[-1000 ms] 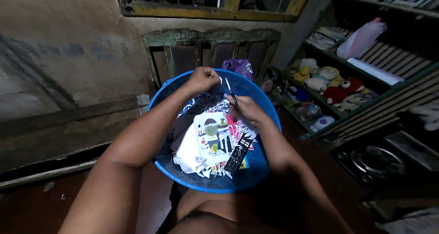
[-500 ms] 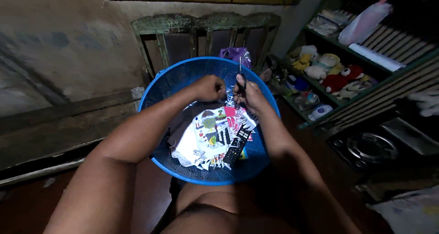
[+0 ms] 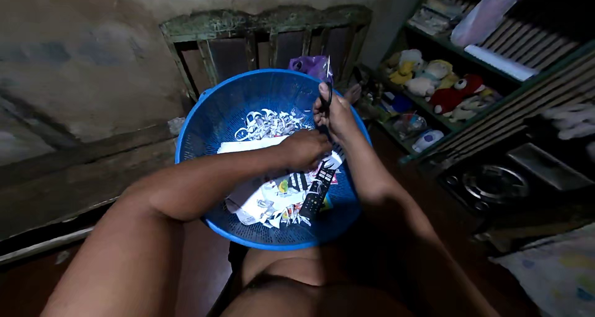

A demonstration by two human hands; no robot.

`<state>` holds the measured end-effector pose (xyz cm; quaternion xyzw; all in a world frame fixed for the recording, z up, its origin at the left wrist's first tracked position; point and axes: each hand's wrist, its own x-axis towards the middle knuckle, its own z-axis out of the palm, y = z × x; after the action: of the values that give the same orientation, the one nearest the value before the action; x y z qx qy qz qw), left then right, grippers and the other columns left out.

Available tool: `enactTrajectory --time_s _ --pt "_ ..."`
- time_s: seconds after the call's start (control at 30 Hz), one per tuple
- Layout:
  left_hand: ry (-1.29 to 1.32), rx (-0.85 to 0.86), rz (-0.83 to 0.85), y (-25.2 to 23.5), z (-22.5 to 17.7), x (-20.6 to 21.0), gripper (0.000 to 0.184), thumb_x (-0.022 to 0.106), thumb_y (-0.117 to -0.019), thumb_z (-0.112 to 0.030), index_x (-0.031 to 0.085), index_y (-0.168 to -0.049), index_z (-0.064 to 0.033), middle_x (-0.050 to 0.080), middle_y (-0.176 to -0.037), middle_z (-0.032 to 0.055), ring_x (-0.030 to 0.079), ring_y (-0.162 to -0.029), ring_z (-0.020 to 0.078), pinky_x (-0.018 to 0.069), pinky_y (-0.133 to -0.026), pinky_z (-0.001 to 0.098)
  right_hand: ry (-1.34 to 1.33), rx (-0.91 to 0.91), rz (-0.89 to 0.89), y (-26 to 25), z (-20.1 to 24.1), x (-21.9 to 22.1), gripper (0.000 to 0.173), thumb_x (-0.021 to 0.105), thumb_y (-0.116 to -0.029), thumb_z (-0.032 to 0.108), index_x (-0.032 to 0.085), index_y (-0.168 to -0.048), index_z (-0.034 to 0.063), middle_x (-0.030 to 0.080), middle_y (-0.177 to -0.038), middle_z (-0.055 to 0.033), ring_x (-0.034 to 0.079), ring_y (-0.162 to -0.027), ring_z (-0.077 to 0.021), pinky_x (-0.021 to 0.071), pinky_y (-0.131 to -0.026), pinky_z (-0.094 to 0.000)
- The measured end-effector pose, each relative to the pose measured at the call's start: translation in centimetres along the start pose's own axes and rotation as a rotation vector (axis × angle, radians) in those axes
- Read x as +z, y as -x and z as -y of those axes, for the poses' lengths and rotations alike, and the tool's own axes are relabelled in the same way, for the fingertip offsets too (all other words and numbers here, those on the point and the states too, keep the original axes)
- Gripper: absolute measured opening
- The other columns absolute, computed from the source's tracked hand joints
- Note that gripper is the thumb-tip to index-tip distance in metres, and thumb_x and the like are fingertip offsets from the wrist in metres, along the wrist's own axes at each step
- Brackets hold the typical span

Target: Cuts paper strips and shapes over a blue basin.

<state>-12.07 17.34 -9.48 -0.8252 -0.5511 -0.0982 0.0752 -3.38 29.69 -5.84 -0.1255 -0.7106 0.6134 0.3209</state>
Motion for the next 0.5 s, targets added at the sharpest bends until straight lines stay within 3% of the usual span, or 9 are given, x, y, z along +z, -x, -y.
enactTrajectory --time_s 0.07,0.23,0.4,0.5 --pt "-0.081 0.018 0.021 -0.7 -0.8 0.8 0.049 0.082 -0.0818 -0.023 0.067 -0.128 -0.0129 0.067 -0.122 0.0111 0.061 -0.116 0.0342 0.0530 -0.090 0.0551 -0.020 -0.033 -0.018 0.0 0.6 0.4 0.055 0.042 -0.1067 0.055 0.064 -0.088 0.0078 0.062 -0.077 -0.0023 0.059 -0.063 -0.0131 0.0532 -0.057 -0.0293" --pt "-0.184 0.055 0.157 -2.5 -0.6 2.3 0.047 0.076 -0.0865 -0.014 0.064 -0.132 -0.0125 0.066 -0.129 0.0132 0.058 -0.124 0.0373 0.0495 -0.097 0.0572 -0.045 -0.038 -0.007 0.1 1.1 1.2 0.055 0.041 -0.1070 0.055 0.063 -0.091 0.0067 0.062 -0.079 -0.0037 0.060 -0.066 -0.0142 0.0542 -0.059 -0.0307" --pt "-0.186 0.001 0.316 -3.9 -0.3 3.4 0.032 0.072 -0.0898 -0.014 0.068 -0.122 -0.0116 0.069 -0.118 0.0135 0.063 -0.115 0.0369 0.0484 -0.098 0.0602 -0.035 -0.017 -0.002 0.1 0.8 1.6 0.056 0.040 -0.1075 0.055 0.064 -0.095 0.0054 0.063 -0.082 -0.0045 0.061 -0.067 -0.0146 0.0545 -0.059 -0.0310" --pt "-0.220 0.009 0.295 -4.5 -0.1 4.2 0.022 0.069 -0.0928 -0.018 0.071 -0.115 -0.0136 0.071 -0.113 0.0125 0.066 -0.110 0.0362 0.0501 -0.094 0.0615 -0.049 -0.019 -0.007 0.0 1.0 1.6 0.056 0.040 -0.1077 0.054 0.064 -0.094 0.0053 0.063 -0.081 -0.0045 0.062 -0.069 -0.0153 0.0559 -0.063 -0.0326"
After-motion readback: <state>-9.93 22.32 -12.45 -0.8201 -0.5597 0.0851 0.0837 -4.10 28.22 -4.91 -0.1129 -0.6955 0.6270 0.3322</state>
